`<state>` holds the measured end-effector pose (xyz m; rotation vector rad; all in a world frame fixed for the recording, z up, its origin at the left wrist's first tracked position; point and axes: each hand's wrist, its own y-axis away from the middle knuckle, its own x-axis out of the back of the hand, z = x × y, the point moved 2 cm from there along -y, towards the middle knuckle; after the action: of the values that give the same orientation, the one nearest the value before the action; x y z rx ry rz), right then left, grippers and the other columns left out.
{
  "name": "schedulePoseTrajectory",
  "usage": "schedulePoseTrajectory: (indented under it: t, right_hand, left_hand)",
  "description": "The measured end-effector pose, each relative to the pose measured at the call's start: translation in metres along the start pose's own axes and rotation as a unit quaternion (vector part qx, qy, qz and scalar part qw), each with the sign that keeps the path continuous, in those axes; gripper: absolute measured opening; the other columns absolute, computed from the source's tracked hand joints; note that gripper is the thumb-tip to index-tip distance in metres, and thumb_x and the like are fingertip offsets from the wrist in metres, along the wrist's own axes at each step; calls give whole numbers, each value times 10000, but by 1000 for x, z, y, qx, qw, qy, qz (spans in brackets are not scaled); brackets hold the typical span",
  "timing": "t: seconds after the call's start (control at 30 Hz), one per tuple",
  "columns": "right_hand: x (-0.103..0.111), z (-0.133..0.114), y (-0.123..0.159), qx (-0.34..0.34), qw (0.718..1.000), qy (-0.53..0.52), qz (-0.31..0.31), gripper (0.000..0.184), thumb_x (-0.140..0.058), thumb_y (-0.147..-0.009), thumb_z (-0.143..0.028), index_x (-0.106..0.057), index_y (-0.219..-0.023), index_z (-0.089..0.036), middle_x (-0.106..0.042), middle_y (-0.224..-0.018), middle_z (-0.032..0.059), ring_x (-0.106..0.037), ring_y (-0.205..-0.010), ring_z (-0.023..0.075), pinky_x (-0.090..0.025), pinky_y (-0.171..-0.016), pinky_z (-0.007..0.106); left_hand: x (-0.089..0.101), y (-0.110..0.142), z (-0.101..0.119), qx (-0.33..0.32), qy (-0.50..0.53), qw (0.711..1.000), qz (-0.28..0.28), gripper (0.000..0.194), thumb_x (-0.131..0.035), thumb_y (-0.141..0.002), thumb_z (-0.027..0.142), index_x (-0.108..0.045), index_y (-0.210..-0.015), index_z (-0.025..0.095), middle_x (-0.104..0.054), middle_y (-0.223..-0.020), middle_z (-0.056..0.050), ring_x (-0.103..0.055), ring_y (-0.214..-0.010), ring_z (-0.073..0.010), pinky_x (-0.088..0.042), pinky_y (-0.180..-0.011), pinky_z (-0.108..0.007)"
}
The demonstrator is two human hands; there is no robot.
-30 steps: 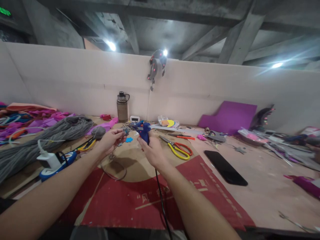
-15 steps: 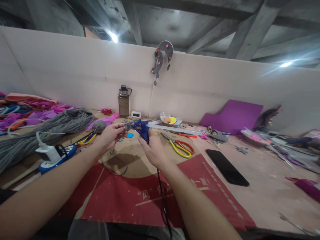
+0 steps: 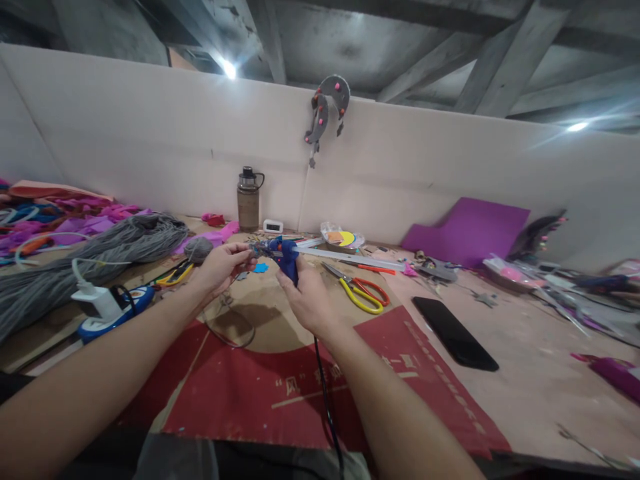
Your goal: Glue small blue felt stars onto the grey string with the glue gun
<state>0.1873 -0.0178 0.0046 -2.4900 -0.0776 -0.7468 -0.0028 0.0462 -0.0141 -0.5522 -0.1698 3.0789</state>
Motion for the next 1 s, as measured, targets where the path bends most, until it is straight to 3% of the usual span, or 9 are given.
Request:
schedulePoseTrajectory:
  t: [1.0]
  right_hand:
    - [0,-1,-1,-7,1000,-3,0,332,-499,-885,-358,-577,-1140,-160,-674,-1057,97,-594,-938,234,-442,-869,349]
  left_hand:
    - [-3,2,2,-16,9,1000,4,150,-765,-677,112,-623,-726,107,-638,-593,-14,-621,-535,-105,-527,-576,-225]
